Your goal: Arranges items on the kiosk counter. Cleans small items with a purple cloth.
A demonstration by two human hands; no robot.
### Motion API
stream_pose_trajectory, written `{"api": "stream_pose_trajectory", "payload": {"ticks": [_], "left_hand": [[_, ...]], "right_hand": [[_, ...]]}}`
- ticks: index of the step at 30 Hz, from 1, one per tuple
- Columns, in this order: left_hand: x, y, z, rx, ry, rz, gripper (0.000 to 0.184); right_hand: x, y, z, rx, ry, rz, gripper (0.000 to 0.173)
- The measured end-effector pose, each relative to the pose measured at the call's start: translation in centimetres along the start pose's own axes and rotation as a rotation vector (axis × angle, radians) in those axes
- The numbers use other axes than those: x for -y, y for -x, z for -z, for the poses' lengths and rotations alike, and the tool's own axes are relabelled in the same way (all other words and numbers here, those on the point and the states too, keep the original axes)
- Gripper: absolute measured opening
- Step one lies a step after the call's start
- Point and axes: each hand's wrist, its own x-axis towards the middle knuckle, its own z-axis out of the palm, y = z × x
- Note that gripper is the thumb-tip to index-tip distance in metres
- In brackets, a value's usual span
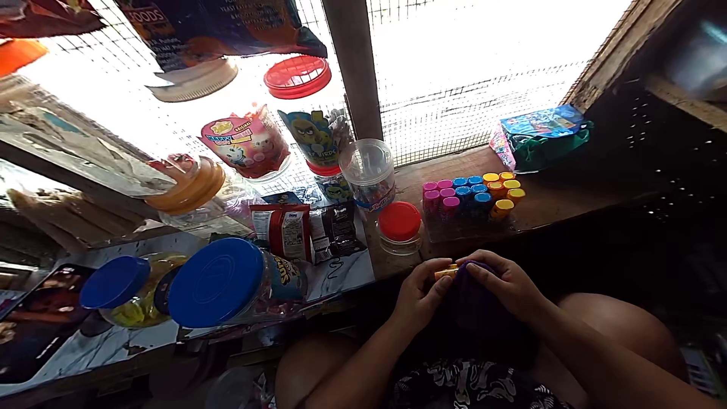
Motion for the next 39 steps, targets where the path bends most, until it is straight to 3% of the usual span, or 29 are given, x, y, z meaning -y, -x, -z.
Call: {"api": "stream_pose_trajectory", "payload": {"ticks": [4,11,17,22,26,29,34,39], "left_hand": [[-0.4,0.1,-0.1,0.005,0.043,0.057,0.035],[0.1,0.2,0.0,0.013,0.11,0.003,0.037],[0.0,0.2,0.2,-0.001,0.001,-0.029,0.032],[0.1,0.3,0.2,-0.009,-0.059,-0.087,0.03],[0.4,0.2,0.3,-0.042,-0.14,-0.171,0.028],[0.4,0.2,0.3,-0.082,-0.109,-0.128,0.03],[-0.3,0.2,0.3,-0.09,0.018,0.054,0.039],[0.0,0.2,0.3,-0.021,-0.07,-0.075,0.034]], "right_hand": [[-0.4,0.0,0.1,-0.016,0.068,0.078,0.024],[-0.6,-0.1,0.1,-0.019,0.095,0.115,0.016],[-0.9,-0.3,0.0,-0.057,0.207,0.235,0.02],[-0.5,-0.2,0.1,-0.083,0.155,0.154,0.022],[0.1,-0.3,0.1,-0.018,0.037,-0.035,0.022],[0.3,-0.2,0.0,0.038,-0.023,-0.113,0.025],[-0.7,0.0,-0.1,-0.018,0.226,0.15,0.03],[-0.4,0.0,0.2,-0.056,0.253,0.097,0.032]]}}
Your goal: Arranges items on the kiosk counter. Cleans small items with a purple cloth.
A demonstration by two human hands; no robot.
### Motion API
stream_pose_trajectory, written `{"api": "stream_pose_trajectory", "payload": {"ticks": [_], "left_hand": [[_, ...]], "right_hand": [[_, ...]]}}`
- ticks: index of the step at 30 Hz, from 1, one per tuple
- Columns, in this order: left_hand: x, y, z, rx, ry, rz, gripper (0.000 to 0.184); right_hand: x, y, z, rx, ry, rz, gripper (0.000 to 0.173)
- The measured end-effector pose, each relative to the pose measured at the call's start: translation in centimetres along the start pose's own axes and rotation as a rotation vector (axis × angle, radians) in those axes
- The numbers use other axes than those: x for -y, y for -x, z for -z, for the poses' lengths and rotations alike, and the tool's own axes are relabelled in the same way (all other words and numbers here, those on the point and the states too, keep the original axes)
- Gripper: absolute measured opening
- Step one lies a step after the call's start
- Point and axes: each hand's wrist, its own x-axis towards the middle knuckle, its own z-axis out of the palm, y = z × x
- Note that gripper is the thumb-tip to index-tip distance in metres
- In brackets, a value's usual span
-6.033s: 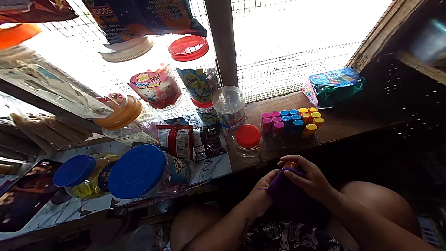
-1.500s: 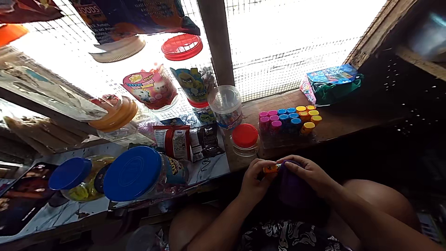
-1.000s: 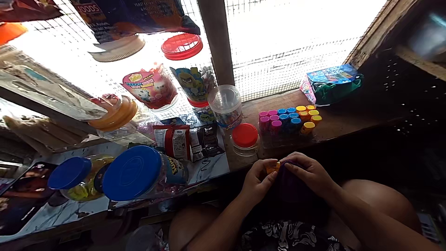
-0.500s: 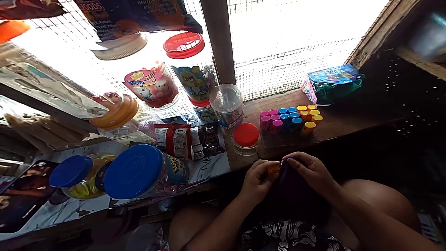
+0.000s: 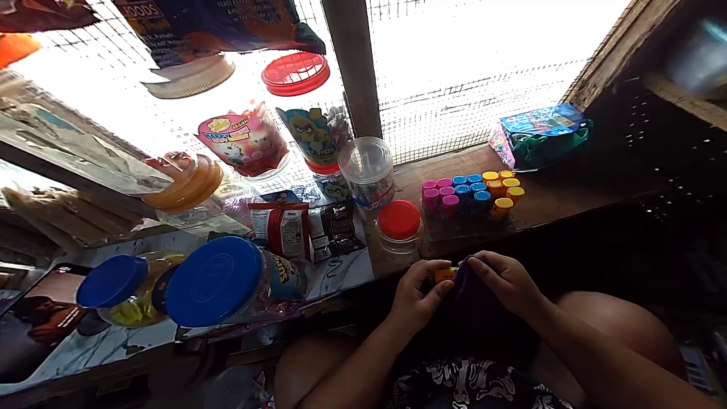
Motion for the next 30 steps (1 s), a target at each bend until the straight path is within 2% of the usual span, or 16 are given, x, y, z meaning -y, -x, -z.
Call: {"api": "stream_pose_trajectory", "payload": {"ticks": [6,10,15,19,21,24,27,30], "left_hand": [[0.6,-0.2,0.2,-0.023,-0.125,-0.212,0.023],[0.9,-0.4,0.4,-0.046,-0.183,-0.273,0.016],[0.7,-0.5,0.3,-0.014,-0.061,-0.236,0.021],[0.0,-0.3,0.2,0.011,-0.058,0.038,0.044],[-0.3,-0.3,0.1,0.03,-0.053,0.141,0.044],[-0.5,-0.3,0.1,0.036,-0.007,0.18,0.038],[-0.5,-0.2,0.0,0.03,0.048,0.17,0.037],[-0.1,0.0,0.0,0.037,0.07,0.094,0.039]], "right_hand": [[0.7,-0.5,0.5,0.13,-0.212,-0.322,0.024],[1.4,-0.6,0.5,0.226,-0.339,-0.447,0.031],[1.4,-0.3,0.1,0.127,-0.36,-0.336,0.028],[0.6,0.0,-0.2,0.049,-0.204,-0.172,0.029],[-0.1,0.1,-0.3,0.026,-0.098,-0.041,0.032],[-0.5,0.1,-0.4,0.011,-0.026,0.058,0.034],[-0.4,0.1,-0.4,0.009,-0.04,0.042,0.035],[0.1,-0.1,-0.2,0.022,-0.101,-0.075,0.033]]}}
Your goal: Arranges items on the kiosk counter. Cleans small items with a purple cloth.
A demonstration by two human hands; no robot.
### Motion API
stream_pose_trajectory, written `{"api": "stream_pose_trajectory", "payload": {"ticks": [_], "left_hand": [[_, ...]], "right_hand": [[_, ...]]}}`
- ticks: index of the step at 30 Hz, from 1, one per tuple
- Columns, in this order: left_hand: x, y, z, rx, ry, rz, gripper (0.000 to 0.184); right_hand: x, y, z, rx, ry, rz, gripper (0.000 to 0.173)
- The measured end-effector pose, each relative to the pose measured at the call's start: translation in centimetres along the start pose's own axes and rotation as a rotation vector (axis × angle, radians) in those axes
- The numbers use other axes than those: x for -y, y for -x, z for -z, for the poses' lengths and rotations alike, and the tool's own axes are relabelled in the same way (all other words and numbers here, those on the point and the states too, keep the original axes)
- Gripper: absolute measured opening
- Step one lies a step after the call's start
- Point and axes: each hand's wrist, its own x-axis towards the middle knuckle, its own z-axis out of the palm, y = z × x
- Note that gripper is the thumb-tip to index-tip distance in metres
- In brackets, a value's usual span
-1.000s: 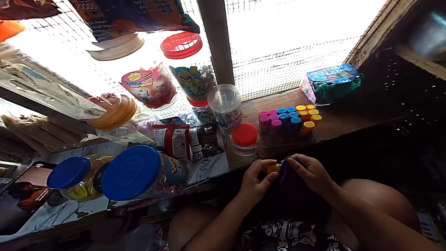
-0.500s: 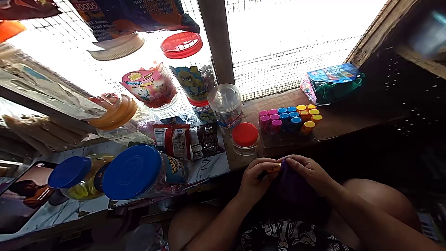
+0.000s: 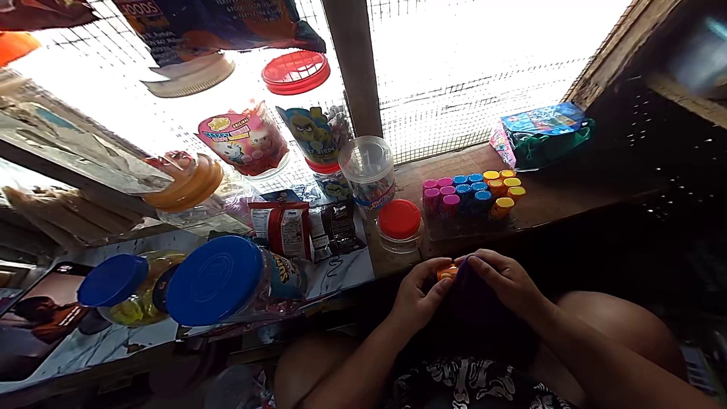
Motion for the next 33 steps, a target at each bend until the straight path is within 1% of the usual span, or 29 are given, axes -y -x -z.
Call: {"api": "stream_pose_trajectory", "payload": {"ticks": [3,5,7,12,15,17,20,23,26,29,33], "left_hand": [[0.3,0.1,0.0,-0.007,0.019,-0.058,0.038],[0.5,0.0,0.1,-0.007,0.031,-0.082,0.037],[0.5,0.0,0.1,0.003,0.037,-0.077,0.036],[0.1,0.0,0.0,0.0,0.037,-0.016,0.036],[0.3,-0.1,0.1,-0.001,0.026,-0.017,0.035],[0.5,0.0,0.1,0.002,0.01,-0.044,0.036],[0.6,-0.1,0.2,-0.004,-0.047,-0.126,0.034],[0.9,-0.2,0.2,-0.014,-0.057,-0.214,0.027],[1.1,-0.4,0.3,-0.009,-0.037,-0.285,0.02],[1.1,-0.5,0.4,-0.011,-0.022,-0.313,0.018],[1.1,-0.4,0.3,0.003,0.036,-0.261,0.019]], "right_hand": [[0.7,-0.1,0.2,0.044,-0.108,-0.139,0.028],[0.7,-0.2,0.2,0.056,-0.132,-0.163,0.026],[0.5,-0.1,0.1,0.036,-0.092,-0.12,0.026],[-0.4,0.0,-0.1,-0.025,0.109,0.09,0.031],[-0.6,0.0,-0.1,-0.035,0.152,0.123,0.033],[-0.4,0.0,-0.1,-0.041,0.154,0.084,0.034],[0.0,-0.1,0.1,-0.013,0.1,-0.037,0.035],[0.3,-0.3,0.3,0.049,-0.014,-0.174,0.031],[0.6,-0.4,0.2,0.114,-0.136,-0.257,0.029],[1.0,-0.4,0.2,0.156,-0.22,-0.298,0.029],[1.0,-0.2,0.1,0.074,-0.244,-0.247,0.024]]}}
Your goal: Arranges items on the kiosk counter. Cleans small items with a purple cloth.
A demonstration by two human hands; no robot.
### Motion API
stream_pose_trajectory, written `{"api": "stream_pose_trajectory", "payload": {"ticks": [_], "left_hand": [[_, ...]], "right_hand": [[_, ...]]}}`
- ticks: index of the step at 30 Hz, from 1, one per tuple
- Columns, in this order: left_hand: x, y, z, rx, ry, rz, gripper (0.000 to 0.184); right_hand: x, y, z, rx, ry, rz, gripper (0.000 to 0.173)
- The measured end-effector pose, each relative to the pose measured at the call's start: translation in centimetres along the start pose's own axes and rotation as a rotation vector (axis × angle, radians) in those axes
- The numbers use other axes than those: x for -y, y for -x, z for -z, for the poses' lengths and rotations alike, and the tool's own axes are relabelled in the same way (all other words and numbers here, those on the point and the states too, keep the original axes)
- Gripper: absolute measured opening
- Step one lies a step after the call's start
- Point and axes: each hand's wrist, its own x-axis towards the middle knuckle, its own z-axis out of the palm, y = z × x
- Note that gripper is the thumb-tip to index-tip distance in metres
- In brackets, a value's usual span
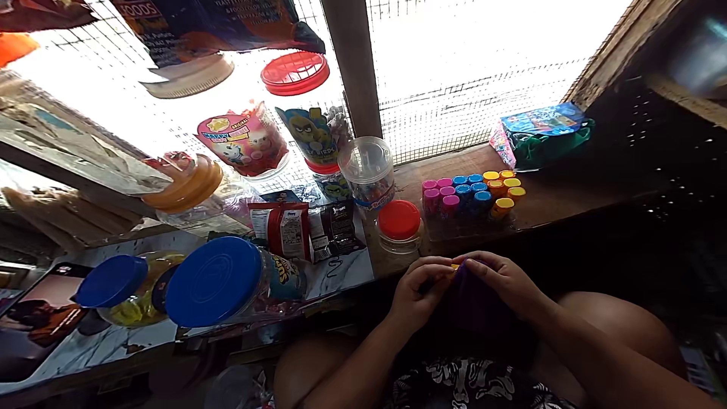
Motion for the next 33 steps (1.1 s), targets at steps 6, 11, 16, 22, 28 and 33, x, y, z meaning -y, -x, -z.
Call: {"api": "stream_pose_trajectory", "payload": {"ticks": [6,11,16,22,28,33], "left_hand": [[-1.3,-0.2,-0.4,-0.045,0.019,0.276,0.042],[-1.5,-0.2,-0.4,-0.037,0.053,0.317,0.043],[-1.6,-0.2,-0.4,-0.032,0.053,0.347,0.038],[-1.6,-0.3,-0.3,0.018,0.028,0.471,0.034],[-0.8,0.1,-0.1,0.096,-0.163,0.298,0.031],[-0.6,0.3,-0.4,0.083,-0.153,0.222,0.029]], "right_hand": [[-0.8,0.0,0.1,-0.076,0.166,0.242,0.028],[-1.3,-0.1,0.2,-0.114,0.243,0.402,0.021],[-1.6,-0.3,0.4,-0.099,0.282,0.385,0.022],[-1.8,-0.4,0.5,-0.098,0.311,0.272,0.022],[-2.0,-0.6,0.7,-0.138,0.418,0.33,0.026],[-1.9,-0.6,0.7,-0.134,0.425,0.317,0.031]]}}
